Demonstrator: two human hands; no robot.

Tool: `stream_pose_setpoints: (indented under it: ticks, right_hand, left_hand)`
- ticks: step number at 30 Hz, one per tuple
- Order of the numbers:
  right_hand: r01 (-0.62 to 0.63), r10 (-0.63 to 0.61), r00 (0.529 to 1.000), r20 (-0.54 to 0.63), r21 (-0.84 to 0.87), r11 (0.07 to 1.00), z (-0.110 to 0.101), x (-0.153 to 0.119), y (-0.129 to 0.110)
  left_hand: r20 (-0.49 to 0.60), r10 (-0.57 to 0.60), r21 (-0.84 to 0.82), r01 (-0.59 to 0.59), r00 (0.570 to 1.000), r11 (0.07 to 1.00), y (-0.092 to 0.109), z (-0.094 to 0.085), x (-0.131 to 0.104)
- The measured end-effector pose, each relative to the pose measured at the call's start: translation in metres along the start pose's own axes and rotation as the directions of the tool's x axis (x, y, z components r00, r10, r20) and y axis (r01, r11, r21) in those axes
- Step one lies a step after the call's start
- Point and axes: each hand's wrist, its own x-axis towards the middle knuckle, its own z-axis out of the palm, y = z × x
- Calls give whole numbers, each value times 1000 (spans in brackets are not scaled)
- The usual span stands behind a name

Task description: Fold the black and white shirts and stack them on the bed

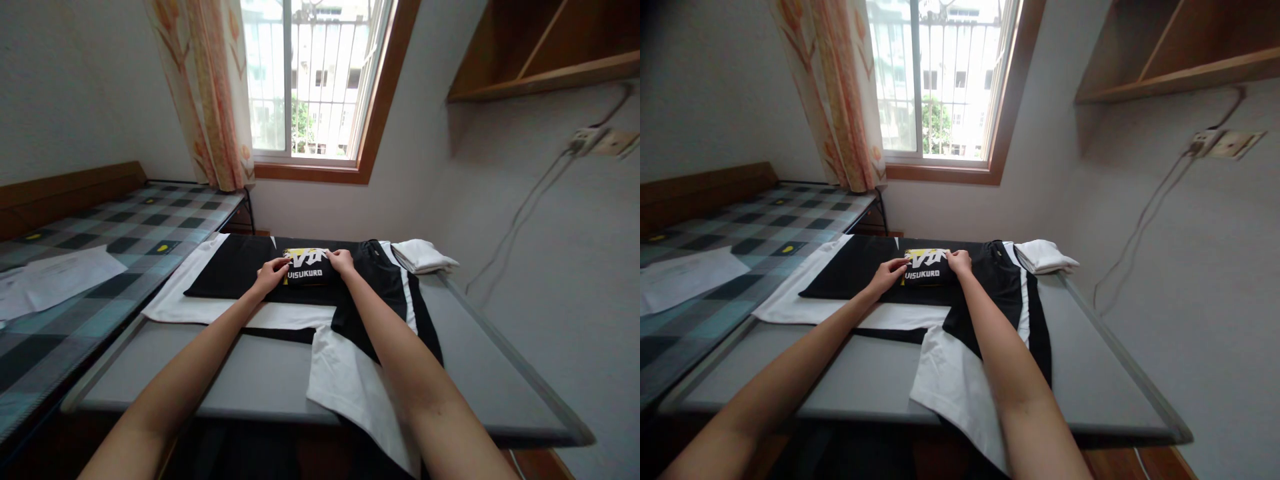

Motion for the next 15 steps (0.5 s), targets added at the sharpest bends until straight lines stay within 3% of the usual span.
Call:
stream_pose_setpoints:
  ticks: [6, 11, 15]
  right_hand:
    - [-28, 28, 998, -52, -3, 1000, 13, -9, 4]
    - [61, -66, 982, -178, -30, 998, 25, -29, 7]
    - [91, -99, 982, -164, -51, 995, 23, -37, 8]
  left_hand:
    - [-74, -67, -53, 64, 995, 997, 1, 3, 1]
    - [-99, -56, -85, 48, 993, 995, 3, 2, 0]
    - [-96, -47, -31, 44, 994, 999, 3, 1, 0]
